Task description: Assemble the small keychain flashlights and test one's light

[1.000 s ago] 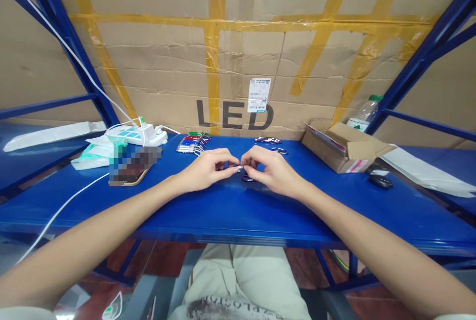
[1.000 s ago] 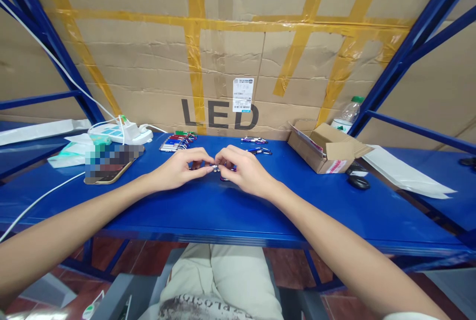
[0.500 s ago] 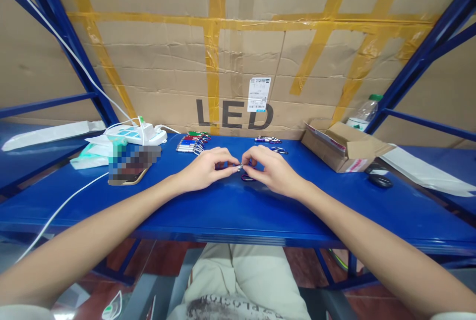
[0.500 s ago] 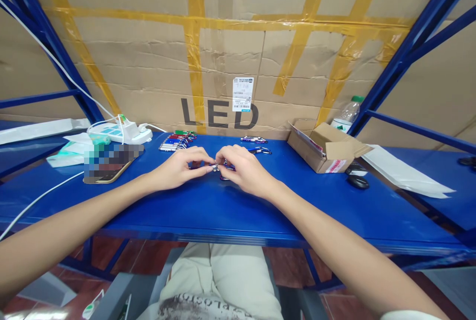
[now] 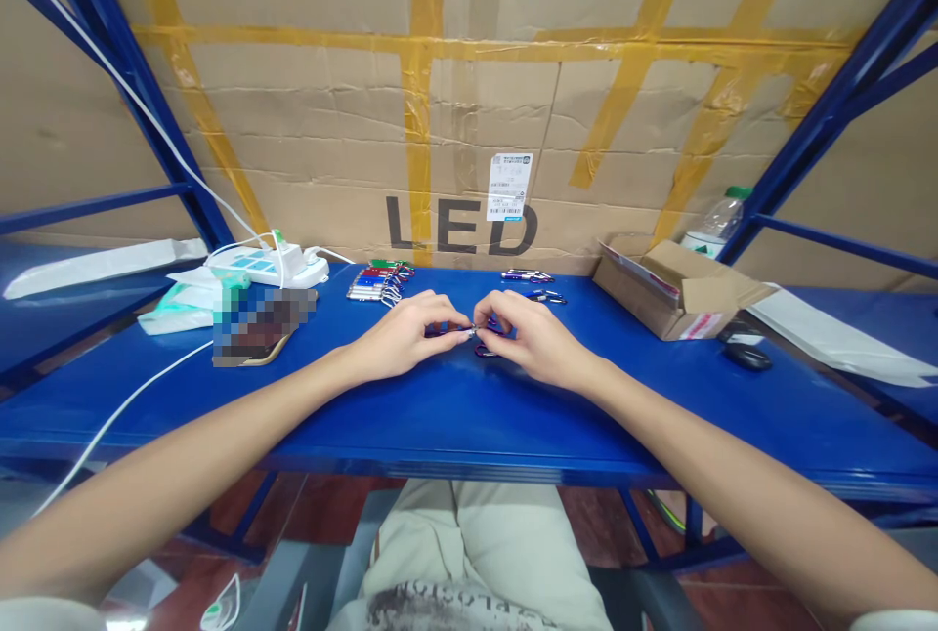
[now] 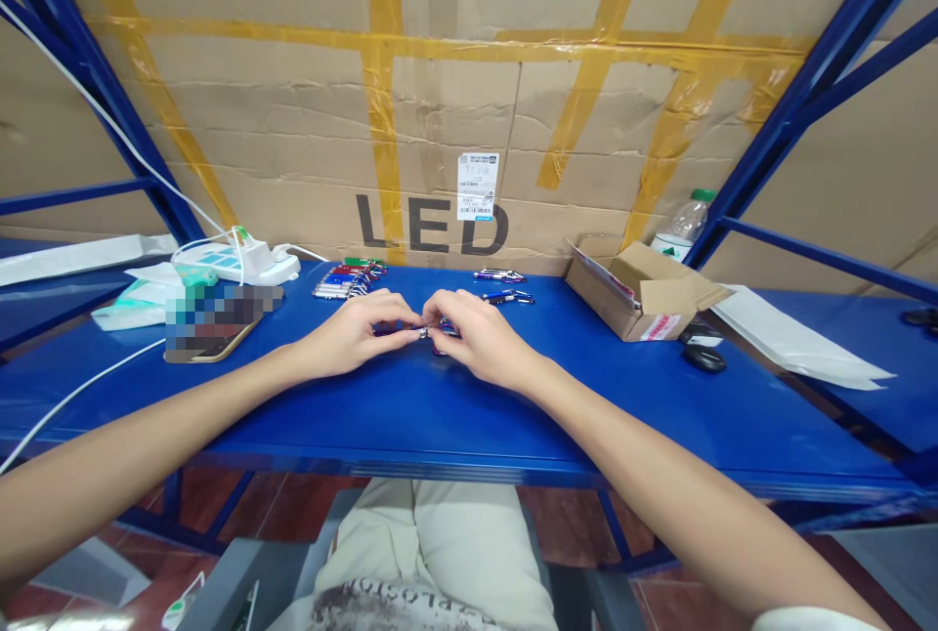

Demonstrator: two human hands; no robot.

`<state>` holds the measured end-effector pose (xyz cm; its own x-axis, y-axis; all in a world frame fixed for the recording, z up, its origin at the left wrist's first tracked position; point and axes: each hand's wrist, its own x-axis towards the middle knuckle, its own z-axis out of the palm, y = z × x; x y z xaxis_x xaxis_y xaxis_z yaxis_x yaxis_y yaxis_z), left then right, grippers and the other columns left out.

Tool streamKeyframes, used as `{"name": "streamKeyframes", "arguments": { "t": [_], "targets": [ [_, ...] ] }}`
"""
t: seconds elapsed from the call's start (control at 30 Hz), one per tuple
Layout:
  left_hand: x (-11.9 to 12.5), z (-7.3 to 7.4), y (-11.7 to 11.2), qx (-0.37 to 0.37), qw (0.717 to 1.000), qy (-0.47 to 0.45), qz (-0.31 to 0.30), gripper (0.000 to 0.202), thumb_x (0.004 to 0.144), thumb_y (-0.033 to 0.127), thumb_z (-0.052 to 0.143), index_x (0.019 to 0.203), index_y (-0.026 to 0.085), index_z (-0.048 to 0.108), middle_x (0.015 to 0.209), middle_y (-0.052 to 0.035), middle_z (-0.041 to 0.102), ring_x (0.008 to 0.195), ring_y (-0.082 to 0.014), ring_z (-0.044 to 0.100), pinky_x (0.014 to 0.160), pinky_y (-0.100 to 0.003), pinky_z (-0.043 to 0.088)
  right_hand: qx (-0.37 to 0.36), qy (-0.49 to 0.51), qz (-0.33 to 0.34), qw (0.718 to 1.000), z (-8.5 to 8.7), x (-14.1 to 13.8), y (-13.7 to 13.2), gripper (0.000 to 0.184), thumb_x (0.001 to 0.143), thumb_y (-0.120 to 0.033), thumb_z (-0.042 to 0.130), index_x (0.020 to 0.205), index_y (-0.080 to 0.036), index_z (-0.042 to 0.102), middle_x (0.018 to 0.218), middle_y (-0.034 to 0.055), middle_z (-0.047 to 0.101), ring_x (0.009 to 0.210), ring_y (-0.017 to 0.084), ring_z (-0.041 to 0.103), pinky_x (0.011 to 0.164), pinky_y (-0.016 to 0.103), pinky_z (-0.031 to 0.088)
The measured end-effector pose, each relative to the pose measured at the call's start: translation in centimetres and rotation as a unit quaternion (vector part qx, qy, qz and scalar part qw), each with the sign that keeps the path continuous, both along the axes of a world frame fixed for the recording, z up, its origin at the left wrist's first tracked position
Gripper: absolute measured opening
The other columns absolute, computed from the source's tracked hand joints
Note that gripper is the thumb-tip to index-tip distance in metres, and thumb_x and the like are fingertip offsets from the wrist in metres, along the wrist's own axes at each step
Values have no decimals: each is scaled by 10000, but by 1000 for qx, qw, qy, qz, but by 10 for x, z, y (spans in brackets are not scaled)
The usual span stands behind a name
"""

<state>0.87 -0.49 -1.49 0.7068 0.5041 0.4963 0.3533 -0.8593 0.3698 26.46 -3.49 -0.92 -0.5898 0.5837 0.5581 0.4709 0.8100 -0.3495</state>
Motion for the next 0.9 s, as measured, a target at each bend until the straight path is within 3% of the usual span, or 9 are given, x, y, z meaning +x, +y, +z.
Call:
{"name": "streamKeyframes", "arguments": {
  "t": [0.33,0.43,0.67,0.9],
  "targets": [
    [0,1,-5,93,995,35,8,298,1130,383,560,1228,202,776,1119,-95,745,1008,-234,626,936,-378,494,-118,78,-15,990,-3,-4,3,53,911,-176,633,927,-221,609,719,-63,544,633,131,472,639,269,379],
    [0,1,-5,83,996,23,10,301,1128,388,565,1232,193,769,1122,-97,739,1019,-235,628,945,-381,493,-130,96,-15,987,-4,-5,3,57,910,-181,634,938,-223,608,715,-66,533,616,130,458,616,263,375],
    [1,2,-4,-18,1000,14,-1,295,1132,408,549,1247,225,750,1099,-65,725,1046,-227,627,971,-372,479,-17,33,15,999,-3,-3,1,105,970,-118,589,968,-222,598,878,-5,632,768,156,543,730,275,426],
    [1,2,-2,-64,998,20,-21,312,1141,416,516,1227,213,737,1108,-63,713,1094,-231,593,1014,-371,452,89,-39,43,994,-3,0,-3,111,1105,-177,500,1032,-225,567,1008,63,668,905,202,603,814,313,474]
  ]
}}
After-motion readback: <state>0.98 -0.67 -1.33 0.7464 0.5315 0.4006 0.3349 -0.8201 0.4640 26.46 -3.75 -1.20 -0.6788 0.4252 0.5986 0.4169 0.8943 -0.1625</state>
